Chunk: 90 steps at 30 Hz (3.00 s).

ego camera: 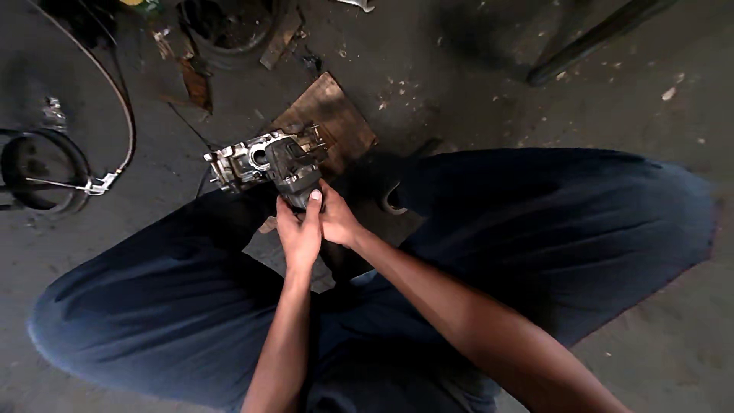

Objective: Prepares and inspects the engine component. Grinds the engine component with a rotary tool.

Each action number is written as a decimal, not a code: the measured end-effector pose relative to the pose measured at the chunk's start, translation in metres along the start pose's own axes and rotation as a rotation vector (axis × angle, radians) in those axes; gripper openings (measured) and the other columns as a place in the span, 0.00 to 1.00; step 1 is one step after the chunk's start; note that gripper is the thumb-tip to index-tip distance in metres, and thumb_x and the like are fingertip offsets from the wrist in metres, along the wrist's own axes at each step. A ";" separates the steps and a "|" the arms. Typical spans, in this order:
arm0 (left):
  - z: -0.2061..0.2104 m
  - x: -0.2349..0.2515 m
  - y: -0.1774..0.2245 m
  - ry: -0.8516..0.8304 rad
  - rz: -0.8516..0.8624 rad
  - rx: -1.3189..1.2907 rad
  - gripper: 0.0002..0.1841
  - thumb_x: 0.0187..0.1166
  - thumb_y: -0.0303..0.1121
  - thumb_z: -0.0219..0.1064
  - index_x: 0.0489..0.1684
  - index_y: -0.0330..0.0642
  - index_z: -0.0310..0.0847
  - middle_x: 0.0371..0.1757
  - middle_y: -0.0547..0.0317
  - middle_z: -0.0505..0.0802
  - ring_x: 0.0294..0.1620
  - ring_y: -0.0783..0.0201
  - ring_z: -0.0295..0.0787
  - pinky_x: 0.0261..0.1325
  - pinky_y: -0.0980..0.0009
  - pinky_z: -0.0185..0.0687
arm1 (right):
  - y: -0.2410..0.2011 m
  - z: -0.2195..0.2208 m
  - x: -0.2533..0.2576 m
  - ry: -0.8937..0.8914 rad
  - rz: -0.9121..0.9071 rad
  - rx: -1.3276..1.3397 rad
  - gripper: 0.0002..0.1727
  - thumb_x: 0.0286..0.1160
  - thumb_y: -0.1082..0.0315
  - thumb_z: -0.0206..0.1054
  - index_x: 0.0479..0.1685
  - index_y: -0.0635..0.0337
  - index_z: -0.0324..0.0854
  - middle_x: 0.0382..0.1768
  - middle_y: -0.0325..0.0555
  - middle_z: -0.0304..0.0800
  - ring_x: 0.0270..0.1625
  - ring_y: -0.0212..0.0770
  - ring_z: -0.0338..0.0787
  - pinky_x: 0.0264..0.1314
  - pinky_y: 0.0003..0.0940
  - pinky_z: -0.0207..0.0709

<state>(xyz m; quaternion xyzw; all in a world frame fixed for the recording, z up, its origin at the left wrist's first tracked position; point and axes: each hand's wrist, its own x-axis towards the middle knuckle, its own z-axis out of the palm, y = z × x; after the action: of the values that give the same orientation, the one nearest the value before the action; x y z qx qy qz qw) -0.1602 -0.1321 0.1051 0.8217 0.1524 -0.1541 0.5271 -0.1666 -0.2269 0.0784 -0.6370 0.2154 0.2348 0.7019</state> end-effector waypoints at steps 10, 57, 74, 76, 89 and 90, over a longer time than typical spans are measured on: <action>-0.006 -0.005 0.001 0.007 -0.005 0.005 0.34 0.79 0.48 0.68 0.80 0.37 0.68 0.60 0.53 0.91 0.60 0.68 0.90 0.66 0.65 0.87 | -0.008 0.003 -0.005 0.003 0.008 -0.076 0.38 0.74 0.64 0.74 0.85 0.56 0.65 0.60 0.54 0.90 0.64 0.47 0.90 0.70 0.51 0.82; -0.021 -0.023 -0.002 0.207 -0.191 -0.480 0.21 0.85 0.39 0.63 0.64 0.30 0.70 0.42 0.48 0.92 0.43 0.62 0.94 0.49 0.64 0.94 | -0.052 0.039 -0.031 -0.067 0.010 -0.711 0.28 0.86 0.69 0.56 0.86 0.52 0.66 0.72 0.60 0.81 0.70 0.60 0.86 0.71 0.52 0.79; -0.012 -0.011 -0.002 0.134 -0.159 -0.582 0.25 0.82 0.31 0.67 0.73 0.30 0.65 0.50 0.44 0.91 0.49 0.59 0.94 0.54 0.61 0.93 | -0.044 0.028 -0.022 0.000 -0.049 -0.698 0.31 0.76 0.76 0.64 0.81 0.56 0.67 0.66 0.59 0.85 0.64 0.59 0.89 0.67 0.52 0.82; -0.012 -0.008 -0.004 0.130 -0.139 -0.595 0.24 0.82 0.31 0.66 0.72 0.30 0.66 0.50 0.44 0.91 0.49 0.58 0.93 0.55 0.61 0.93 | -0.045 0.027 -0.021 0.009 -0.060 -0.691 0.30 0.77 0.75 0.64 0.82 0.56 0.67 0.66 0.59 0.85 0.64 0.59 0.89 0.67 0.53 0.82; -0.014 -0.010 -0.007 0.171 -0.089 -0.585 0.23 0.83 0.30 0.64 0.74 0.32 0.66 0.53 0.46 0.91 0.52 0.59 0.93 0.57 0.59 0.92 | -0.044 0.027 -0.017 -0.046 -0.103 -0.658 0.30 0.78 0.73 0.65 0.82 0.54 0.70 0.66 0.58 0.85 0.64 0.59 0.89 0.65 0.54 0.83; -0.014 -0.011 -0.007 0.176 -0.096 -0.570 0.23 0.83 0.30 0.64 0.74 0.31 0.66 0.53 0.45 0.90 0.53 0.59 0.92 0.58 0.60 0.92 | -0.043 0.025 -0.017 -0.060 -0.103 -0.656 0.31 0.77 0.74 0.66 0.82 0.54 0.69 0.67 0.58 0.85 0.64 0.59 0.89 0.65 0.54 0.83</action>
<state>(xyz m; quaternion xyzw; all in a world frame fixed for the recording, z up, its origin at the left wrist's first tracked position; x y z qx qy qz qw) -0.1714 -0.1177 0.1094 0.6428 0.2733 -0.0579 0.7133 -0.1537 -0.2058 0.1248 -0.8321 0.0751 0.2744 0.4762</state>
